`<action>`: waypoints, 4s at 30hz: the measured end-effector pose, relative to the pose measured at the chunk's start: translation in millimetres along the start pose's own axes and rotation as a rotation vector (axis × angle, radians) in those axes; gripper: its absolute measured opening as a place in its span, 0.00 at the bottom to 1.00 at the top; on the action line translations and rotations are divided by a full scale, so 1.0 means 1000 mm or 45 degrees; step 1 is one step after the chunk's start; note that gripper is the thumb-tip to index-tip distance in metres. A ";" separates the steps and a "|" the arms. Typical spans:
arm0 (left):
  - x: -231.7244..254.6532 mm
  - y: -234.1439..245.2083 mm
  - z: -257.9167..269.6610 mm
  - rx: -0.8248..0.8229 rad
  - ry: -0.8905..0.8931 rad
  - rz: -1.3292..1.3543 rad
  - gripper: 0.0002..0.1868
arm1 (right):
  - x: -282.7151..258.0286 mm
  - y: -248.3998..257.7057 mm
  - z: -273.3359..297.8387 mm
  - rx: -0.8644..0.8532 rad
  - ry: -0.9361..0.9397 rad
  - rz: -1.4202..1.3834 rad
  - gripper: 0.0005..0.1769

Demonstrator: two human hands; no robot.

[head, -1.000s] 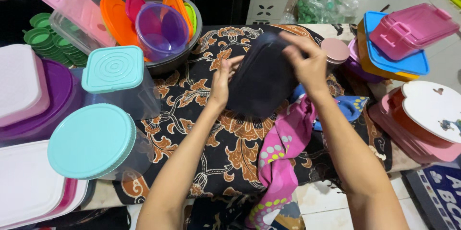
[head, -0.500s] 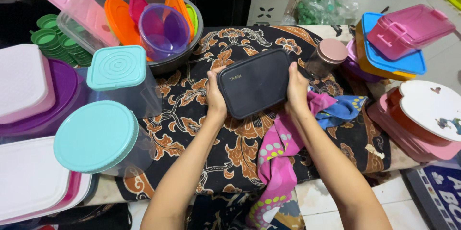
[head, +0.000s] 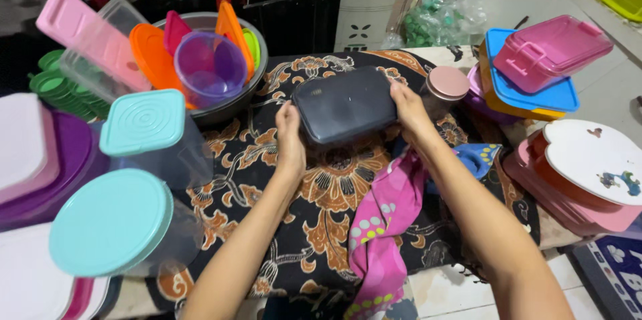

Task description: The person wipes the exterior and interior of several plastic containers and lids using a cloth. They open and close a bento-style container, wipe its compartments, and then clean a small glass jar and its lid.

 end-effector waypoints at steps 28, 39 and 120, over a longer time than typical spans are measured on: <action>-0.176 -0.153 -0.214 -0.273 0.312 -1.312 0.48 | 0.026 0.165 -0.248 0.349 -0.294 1.517 0.39; -0.127 -0.115 -0.183 -0.240 0.169 -1.384 0.51 | -0.098 0.085 -0.127 -0.124 -0.302 2.023 0.51; 0.039 0.057 0.056 -1.037 0.761 0.270 0.43 | -0.037 -0.019 0.075 -0.182 -0.347 -0.018 0.31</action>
Point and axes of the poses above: each hand's wrist, its own z-axis away from the middle knuckle, its own y-axis out of the back of the hand, x = y × z, the point moved 3 cm from there along -z, towards the middle knuckle, and after that the axes turned 1 degree about -x, right-handed, at the moved point
